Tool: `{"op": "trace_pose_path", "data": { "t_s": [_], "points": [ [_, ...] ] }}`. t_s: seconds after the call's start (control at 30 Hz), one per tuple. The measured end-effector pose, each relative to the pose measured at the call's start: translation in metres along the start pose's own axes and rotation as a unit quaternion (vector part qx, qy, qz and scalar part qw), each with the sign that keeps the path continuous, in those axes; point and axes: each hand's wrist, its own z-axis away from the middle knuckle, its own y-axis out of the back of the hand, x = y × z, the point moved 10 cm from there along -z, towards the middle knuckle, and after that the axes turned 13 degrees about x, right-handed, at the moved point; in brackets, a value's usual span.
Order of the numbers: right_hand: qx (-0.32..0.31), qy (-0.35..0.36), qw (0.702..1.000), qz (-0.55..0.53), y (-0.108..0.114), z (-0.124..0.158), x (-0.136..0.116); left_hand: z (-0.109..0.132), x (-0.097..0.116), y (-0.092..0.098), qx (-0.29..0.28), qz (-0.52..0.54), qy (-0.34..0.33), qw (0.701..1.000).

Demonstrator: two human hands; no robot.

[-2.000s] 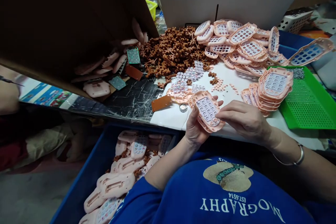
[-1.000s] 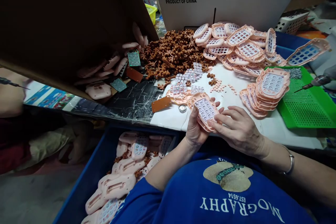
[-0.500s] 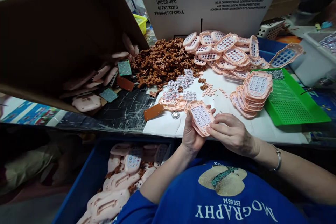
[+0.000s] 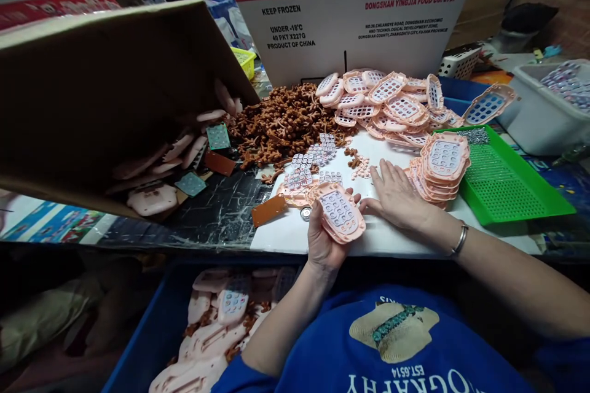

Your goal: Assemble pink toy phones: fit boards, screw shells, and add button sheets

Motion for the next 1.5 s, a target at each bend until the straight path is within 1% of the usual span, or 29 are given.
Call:
{"op": "trace_pose_path", "data": {
  "t_s": [0.07,0.1,0.17,0.23,0.4,0.47,0.57,0.63,0.7,0.8,0.87,0.93,1.0,1.07,1.13,1.2,1.27,1.3,1.33,1.37,1.4,1.47,1.5],
  "points": [
    [-0.047,-0.054,0.997,-0.028,-0.013,-0.008,0.002,0.001,0.004,0.002,-0.002,0.006,-0.004,1.000],
    [-0.058,-0.080,0.994,-0.037,-0.017,-0.012,0.003,0.001,0.006,0.002,-0.007,0.007,-0.006,1.000],
    [-0.059,-0.115,0.990,-0.057,-0.022,-0.020,0.004,0.001,0.010,0.004,-0.015,0.010,-0.013,1.000],
    [-0.051,-0.124,0.987,-0.084,-0.026,-0.030,0.002,0.002,0.013,0.007,-0.021,0.012,-0.018,1.000],
    [-0.030,-0.114,0.986,-0.121,-0.033,-0.058,-0.011,0.001,0.018,0.012,-0.022,0.012,-0.023,0.999],
    [-0.028,-0.094,0.985,-0.140,-0.034,-0.066,-0.025,0.001,0.020,0.013,-0.024,0.010,-0.022,0.999],
    [-0.022,-0.042,0.983,-0.178,-0.033,-0.071,-0.053,0.001,0.022,0.013,-0.034,0.012,-0.023,0.999],
    [-0.009,-0.016,0.979,-0.202,-0.030,-0.075,-0.065,0.001,0.023,0.014,-0.038,0.016,-0.026,0.999],
    [0.014,-0.018,0.976,-0.216,-0.026,-0.082,-0.063,0.000,0.023,0.015,-0.037,0.014,-0.026,0.999],
    [0.053,-0.064,0.973,-0.214,-0.025,-0.100,-0.043,-0.001,0.024,0.016,-0.035,0.008,-0.026,0.999],
    [0.065,-0.089,0.972,-0.210,-0.028,-0.110,-0.032,-0.001,0.024,0.016,-0.035,0.010,-0.026,0.999],
    [0.064,-0.082,0.971,-0.216,-0.034,-0.116,-0.033,-0.001,0.023,0.016,-0.037,0.014,-0.023,0.999],
    [0.059,-0.045,0.969,-0.236,-0.037,-0.117,-0.044,-0.001,0.022,0.015,-0.043,0.019,-0.018,0.999],
    [0.060,-0.004,0.964,-0.260,-0.032,-0.112,-0.055,0.000,0.022,0.015,-0.048,0.022,-0.013,0.999],
    [0.077,0.022,0.956,-0.281,-0.019,-0.101,-0.059,0.001,0.022,0.015,-0.046,0.025,-0.008,0.999],
    [0.111,0.037,0.948,-0.297,0.004,-0.083,-0.057,0.001,0.022,0.016,-0.038,0.030,-0.002,0.999],
    [0.149,0.061,0.936,-0.312,0.032,-0.056,-0.057,0.000,0.022,0.016,-0.029,0.039,0.004,0.999],
    [0.158,0.084,0.930,-0.321,0.045,-0.040,-0.060,0.000,0.022,0.016,-0.024,0.045,0.006,0.999],
    [0.172,0.121,0.920,-0.331,0.058,-0.022,-0.065,0.000,0.021,0.015,-0.019,0.049,0.011,0.999],
    [0.202,0.200,0.903,-0.322,0.075,0.000,-0.078,0.000,0.020,0.014,-0.016,0.050,0.017,0.998],
    [0.227,0.268,0.889,-0.293,0.086,0.021,-0.088,0.000,0.019,0.012,-0.014,0.051,0.021,0.998],
    [0.266,0.354,0.868,-0.223,0.095,0.054,-0.102,0.001,0.015,0.007,-0.016,0.050,0.026,0.998],
    [0.276,0.371,0.866,-0.191,0.095,0.063,-0.105,0.001,0.013,0.004,-0.020,0.050,0.028,0.998]
  ]
}}
